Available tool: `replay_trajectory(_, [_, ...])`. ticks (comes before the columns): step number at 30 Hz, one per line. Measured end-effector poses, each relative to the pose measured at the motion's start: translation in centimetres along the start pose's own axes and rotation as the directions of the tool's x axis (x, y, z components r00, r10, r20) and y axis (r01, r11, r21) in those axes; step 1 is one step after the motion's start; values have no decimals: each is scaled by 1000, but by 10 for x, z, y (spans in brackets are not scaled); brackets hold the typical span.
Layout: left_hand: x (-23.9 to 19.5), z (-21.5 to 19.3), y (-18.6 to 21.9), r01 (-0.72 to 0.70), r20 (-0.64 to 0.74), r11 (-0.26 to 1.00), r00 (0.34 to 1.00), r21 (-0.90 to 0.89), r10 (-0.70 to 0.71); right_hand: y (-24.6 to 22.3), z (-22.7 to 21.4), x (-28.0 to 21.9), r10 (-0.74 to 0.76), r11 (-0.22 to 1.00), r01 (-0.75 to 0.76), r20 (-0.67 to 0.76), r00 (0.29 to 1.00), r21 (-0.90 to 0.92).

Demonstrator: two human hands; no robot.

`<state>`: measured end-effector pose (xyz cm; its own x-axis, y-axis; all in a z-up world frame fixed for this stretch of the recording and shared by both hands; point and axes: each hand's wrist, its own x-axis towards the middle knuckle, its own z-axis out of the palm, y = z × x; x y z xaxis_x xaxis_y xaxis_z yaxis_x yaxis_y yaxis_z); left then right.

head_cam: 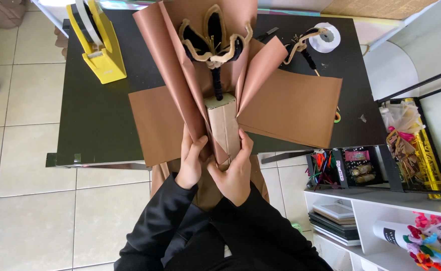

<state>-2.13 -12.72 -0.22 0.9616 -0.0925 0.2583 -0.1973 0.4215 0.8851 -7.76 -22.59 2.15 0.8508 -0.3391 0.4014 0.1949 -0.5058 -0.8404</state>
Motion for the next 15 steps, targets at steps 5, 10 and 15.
replay_trajectory(5, [-3, 21, 4, -47, -40, 979, 998, -197, 40, 7, 8, -7, -51, 999, 51, -44, 998, 4])
replay_trajectory(10, [-8, 9, -23, -30, -77, 932, 997, -361, 3, 4, 10, -6, -137, 990, 134, -102, 985, -37])
replay_trajectory(15, [-9, 4, -22, -35, -54, 986, 998, -161, 27, 1, 9, -5, -176, 984, 174, -125, 976, -27])
